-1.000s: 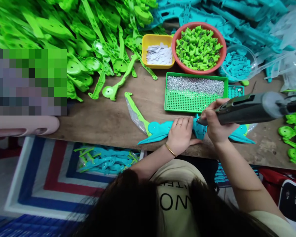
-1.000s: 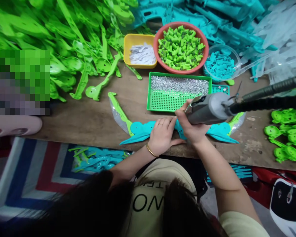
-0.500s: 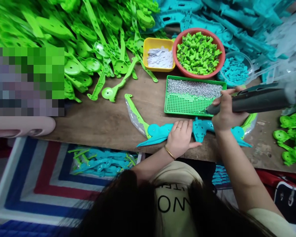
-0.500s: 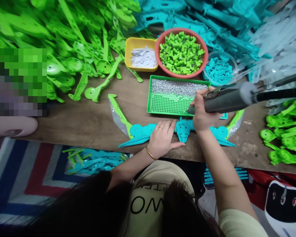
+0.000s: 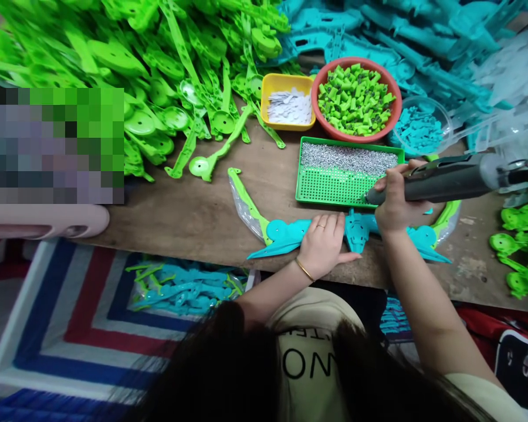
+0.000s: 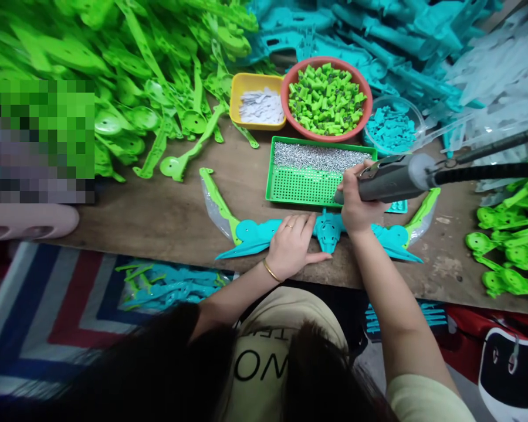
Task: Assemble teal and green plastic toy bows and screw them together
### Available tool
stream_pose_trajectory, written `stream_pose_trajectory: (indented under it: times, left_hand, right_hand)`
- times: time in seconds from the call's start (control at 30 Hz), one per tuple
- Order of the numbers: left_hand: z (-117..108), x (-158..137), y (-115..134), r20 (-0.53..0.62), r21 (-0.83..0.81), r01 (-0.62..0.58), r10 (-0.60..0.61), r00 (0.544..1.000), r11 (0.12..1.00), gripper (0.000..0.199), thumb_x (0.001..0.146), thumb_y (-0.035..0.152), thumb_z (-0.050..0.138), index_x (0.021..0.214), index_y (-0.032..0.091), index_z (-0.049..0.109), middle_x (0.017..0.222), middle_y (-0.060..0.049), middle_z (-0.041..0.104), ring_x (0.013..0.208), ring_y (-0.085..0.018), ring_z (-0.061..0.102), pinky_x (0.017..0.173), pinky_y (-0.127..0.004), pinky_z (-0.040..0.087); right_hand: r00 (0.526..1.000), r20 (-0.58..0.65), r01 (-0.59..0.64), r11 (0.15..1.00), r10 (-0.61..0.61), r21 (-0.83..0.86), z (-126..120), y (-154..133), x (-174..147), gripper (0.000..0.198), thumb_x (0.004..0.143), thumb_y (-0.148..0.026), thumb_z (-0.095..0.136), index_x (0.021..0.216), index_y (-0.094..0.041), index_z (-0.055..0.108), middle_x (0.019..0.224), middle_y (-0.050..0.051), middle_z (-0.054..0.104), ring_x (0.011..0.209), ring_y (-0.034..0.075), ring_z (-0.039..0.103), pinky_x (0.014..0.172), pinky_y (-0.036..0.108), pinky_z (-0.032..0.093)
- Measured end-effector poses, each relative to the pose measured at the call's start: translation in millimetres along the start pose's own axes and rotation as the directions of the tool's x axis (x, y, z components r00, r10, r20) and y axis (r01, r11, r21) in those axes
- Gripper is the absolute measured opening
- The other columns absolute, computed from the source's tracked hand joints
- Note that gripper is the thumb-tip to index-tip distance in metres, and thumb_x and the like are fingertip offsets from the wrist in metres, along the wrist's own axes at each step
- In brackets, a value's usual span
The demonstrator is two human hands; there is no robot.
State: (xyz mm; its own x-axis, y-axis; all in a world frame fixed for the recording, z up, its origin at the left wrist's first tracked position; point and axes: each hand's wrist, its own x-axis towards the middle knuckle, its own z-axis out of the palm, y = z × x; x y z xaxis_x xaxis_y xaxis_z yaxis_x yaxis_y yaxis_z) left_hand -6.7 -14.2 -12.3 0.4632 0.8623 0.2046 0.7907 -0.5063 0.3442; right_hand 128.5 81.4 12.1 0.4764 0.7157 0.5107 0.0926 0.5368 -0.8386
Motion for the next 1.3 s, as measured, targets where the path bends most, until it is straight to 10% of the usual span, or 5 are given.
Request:
stream_pose_trajectory:
  times: [0.53, 0.97, 1.1, 1.3]
  left_hand:
    - [-6, 3, 3, 0.091, 0.001, 0.032, -0.032, 0.995, 0.999, 0.1, 0.072, 0.076, 0.06, 0.135, 0.0, 0.047, 0.121, -0.021, 0.058, 0.111, -0.033, 0.053, 0.103, -0.044, 0.036]
    - [-9, 8, 4, 0.158, 0.013, 0.014, -0.016, 0.987, 1.0, 0.1, 0.073, 0.074, 0.062, 0.135, -0.002, 0.046, 0.121, -0.022, 0.059, 0.112, -0.032, 0.054, 0.104, -0.042, 0.036]
    - [-19, -1, -3, 0.192, 0.004, 0.053, -0.053, 0.98, 0.999, 0.098, 0.072, 0.074, 0.063, 0.134, 0.0, 0.047, 0.115, -0.019, 0.061, 0.108, -0.031, 0.056, 0.1, -0.04, 0.039]
    - [-33, -3, -9, 0.191, -0.029, 0.117, -0.109, 0.976, 0.993, 0.101, 0.068, 0.079, 0.061, 0.138, 0.007, 0.044, 0.126, -0.021, 0.055, 0.116, -0.034, 0.051, 0.099, -0.044, 0.04]
  right_hand:
    - [0.994, 0.108, 0.001, 0.999, -0.005, 0.038, -46, -92, -38, 0.03, 0.076, -0.032, 0.074, 0.105, -0.03, 0.065, 0.083, -0.004, 0.068, 0.046, 0.008, 0.054, 0.043, 0.026, 0.048]
    - [0.976, 0.203, -0.086, 0.996, 0.084, 0.003, -55, -75, -55, 0.034, 0.073, -0.029, 0.077, 0.103, -0.033, 0.061, 0.072, -0.007, 0.06, 0.05, 0.01, 0.056, 0.047, 0.026, 0.052]
    - [0.95, 0.271, -0.158, 0.987, 0.157, -0.018, -48, -83, -30, 0.026, 0.075, -0.03, 0.075, 0.098, -0.03, 0.064, 0.078, -0.005, 0.066, 0.054, 0.011, 0.061, 0.05, 0.027, 0.054]
    - [0.999, 0.051, -0.01, 0.996, 0.005, 0.087, 6, -39, 29, 0.029, 0.073, -0.033, 0.076, 0.097, -0.025, 0.061, 0.088, -0.003, 0.067, 0.073, 0.014, 0.068, 0.073, 0.033, 0.058]
